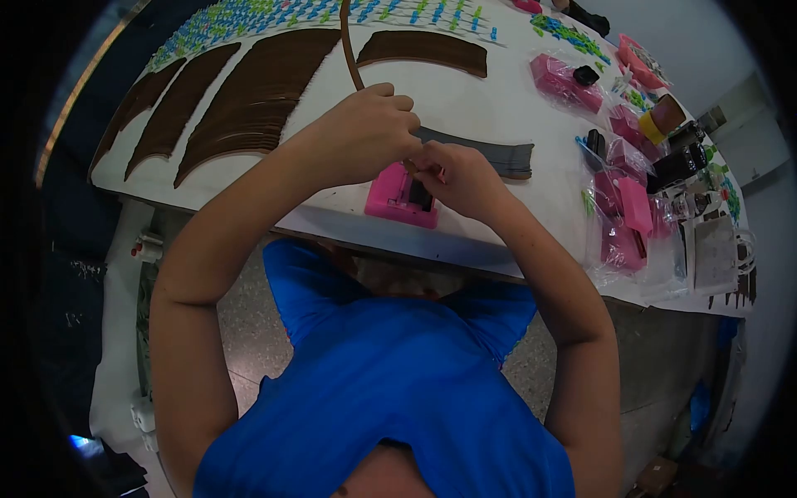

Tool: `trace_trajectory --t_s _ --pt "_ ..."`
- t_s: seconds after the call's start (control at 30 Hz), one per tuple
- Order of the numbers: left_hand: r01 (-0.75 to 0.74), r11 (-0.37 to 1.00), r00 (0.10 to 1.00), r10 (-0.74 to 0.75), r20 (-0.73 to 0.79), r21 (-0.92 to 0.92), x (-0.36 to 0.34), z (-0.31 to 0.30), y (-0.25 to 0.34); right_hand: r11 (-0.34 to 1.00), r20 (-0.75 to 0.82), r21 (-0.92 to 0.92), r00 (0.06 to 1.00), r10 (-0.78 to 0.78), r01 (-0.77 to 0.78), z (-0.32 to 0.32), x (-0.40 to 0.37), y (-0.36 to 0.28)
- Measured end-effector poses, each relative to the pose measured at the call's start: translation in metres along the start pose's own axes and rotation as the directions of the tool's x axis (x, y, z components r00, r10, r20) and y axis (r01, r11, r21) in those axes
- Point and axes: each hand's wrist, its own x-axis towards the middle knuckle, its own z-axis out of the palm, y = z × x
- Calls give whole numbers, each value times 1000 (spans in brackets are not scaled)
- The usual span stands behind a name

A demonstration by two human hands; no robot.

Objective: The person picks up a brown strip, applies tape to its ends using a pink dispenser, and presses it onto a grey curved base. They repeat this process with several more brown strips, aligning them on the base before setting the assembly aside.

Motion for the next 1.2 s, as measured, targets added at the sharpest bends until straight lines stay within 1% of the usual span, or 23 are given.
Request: trace_trajectory --t_s 0.33,0.43,0.57,0.63,0.7,0.73,0.8,0.87,1.0,1.17,1.2 --pt "-5 1000 1000 5 2 25 -2 3 -1 1000 -10 5 1000 -7 7 3 1 1" --pt "-3 1000 999 2 -42 -20 -6 8 -3 1000 -13 -28 1000 -1 1 -2 -2 -5" --pt "25 994 992 -37 -119 -102 -15 26 -5 1000 -18 -4 1000 11 -11 -4 -7 -1" --pt "30 991 987 -50 -150 -131 -20 42 -5 998 4 -40 999 -39 39 -8 -10 0" --pt "-23 975 953 -46 -299 -223 -25 60 -5 997 19 -70 999 -40 41 -11 -14 4" --pt "-28 974 953 -42 -299 -226 -26 65 -3 994 38 -99 998 -47 51 -12 -16 5" --pt "-20 963 935 -77 -345 -269 -29 76 3 992 57 -116 998 -41 47 -17 -19 6" --pt "-16 954 931 -96 -353 -300 -28 83 9 990 80 -132 996 -32 43 -21 -23 7" --pt "-2 941 922 -130 -364 -340 -27 89 16 995 100 -91 995 -26 35 -28 -28 9" --pt "-30 923 912 -132 -388 -384 -25 94 19 996 107 -88 994 0 9 -29 -31 11" --pt "-32 919 912 -134 -387 -393 -25 94 19 994 100 -100 995 -22 32 -28 -31 12"
